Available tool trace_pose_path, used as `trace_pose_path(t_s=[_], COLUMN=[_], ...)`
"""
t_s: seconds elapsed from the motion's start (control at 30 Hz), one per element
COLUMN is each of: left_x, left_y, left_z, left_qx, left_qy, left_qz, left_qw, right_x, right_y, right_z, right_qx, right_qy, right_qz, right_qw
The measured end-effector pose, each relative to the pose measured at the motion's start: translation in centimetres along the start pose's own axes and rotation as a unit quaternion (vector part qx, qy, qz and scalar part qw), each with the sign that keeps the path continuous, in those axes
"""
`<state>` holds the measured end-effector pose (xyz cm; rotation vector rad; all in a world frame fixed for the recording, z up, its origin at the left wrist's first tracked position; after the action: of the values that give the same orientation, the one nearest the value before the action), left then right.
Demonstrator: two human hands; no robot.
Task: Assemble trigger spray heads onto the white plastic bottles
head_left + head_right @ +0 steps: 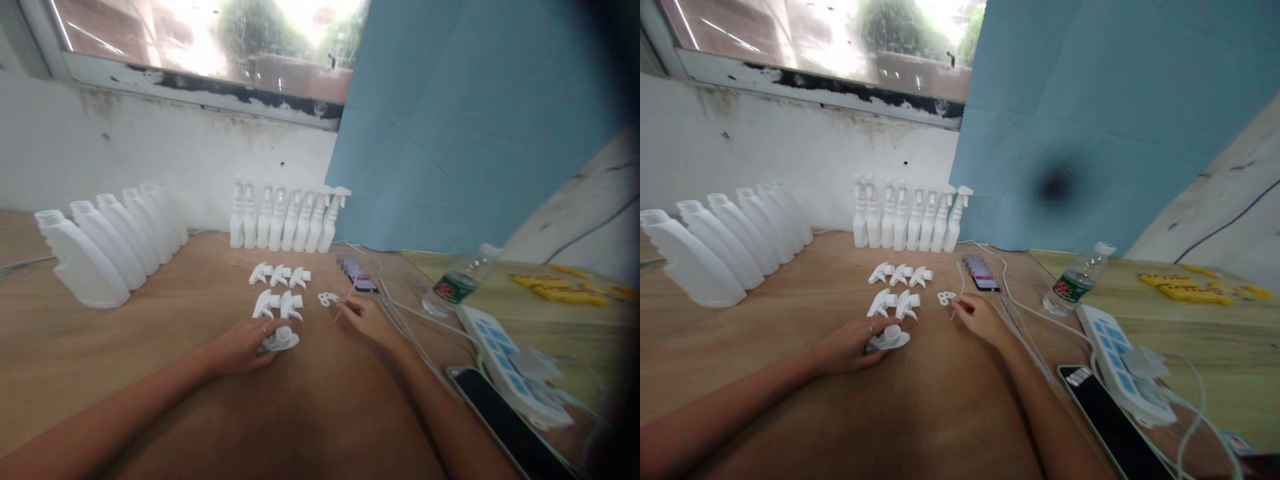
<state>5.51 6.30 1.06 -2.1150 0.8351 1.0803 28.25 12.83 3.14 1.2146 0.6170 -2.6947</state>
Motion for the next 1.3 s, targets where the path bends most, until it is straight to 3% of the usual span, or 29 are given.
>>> trace_pose_path(t_s=[0.13,0.23,0.33,0.53,0.77,1.3], left_x=[-0.1,-0.2,-0.3,-0.2,0.3,-0.4], left_y=[0.0,0.0,-0.1,0.1,0.2,-0.1], left_z=[-0.2,-0.3,-0.4,-0.2,0.3,-0.4], left_qx=[0.007,0.009,0.008,0.014,0.028,0.021], left_qy=[-0.004,0.003,0.004,0.005,0.015,0.048], left_qz=[-0.005,-0.011,-0.009,-0.014,-0.025,-0.038], left_qw=[1.0,1.0,1.0,1.0,0.999,0.998], right_x=[1.5,2.1,3.0,6.5,8.3,7.9], right_y=[0.0,0.0,-0.1,-0.1,0.1,0.8], right_z=[-0.8,0.2,3.3,10.2,10.7,13.3], right_qx=[0.014,0.039,0.034,-0.032,-0.055,-0.131], right_qy=[-0.035,-0.103,-0.188,-0.259,-0.213,-0.086], right_qz=[0.069,0.055,0.01,0.033,0.049,0.023], right_qw=[0.997,0.992,0.982,0.965,0.974,0.987])
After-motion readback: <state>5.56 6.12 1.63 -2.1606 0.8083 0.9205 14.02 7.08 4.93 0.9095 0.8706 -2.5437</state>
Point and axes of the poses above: each hand's wrist, its own y-axis away from the middle knuckle, its own x-axis out of the palm, z = x × y, the point moved 10 cm from there along -y, towards the middle knuckle, and after that the axes turned 1 degree about z, right-handed, at the moved point
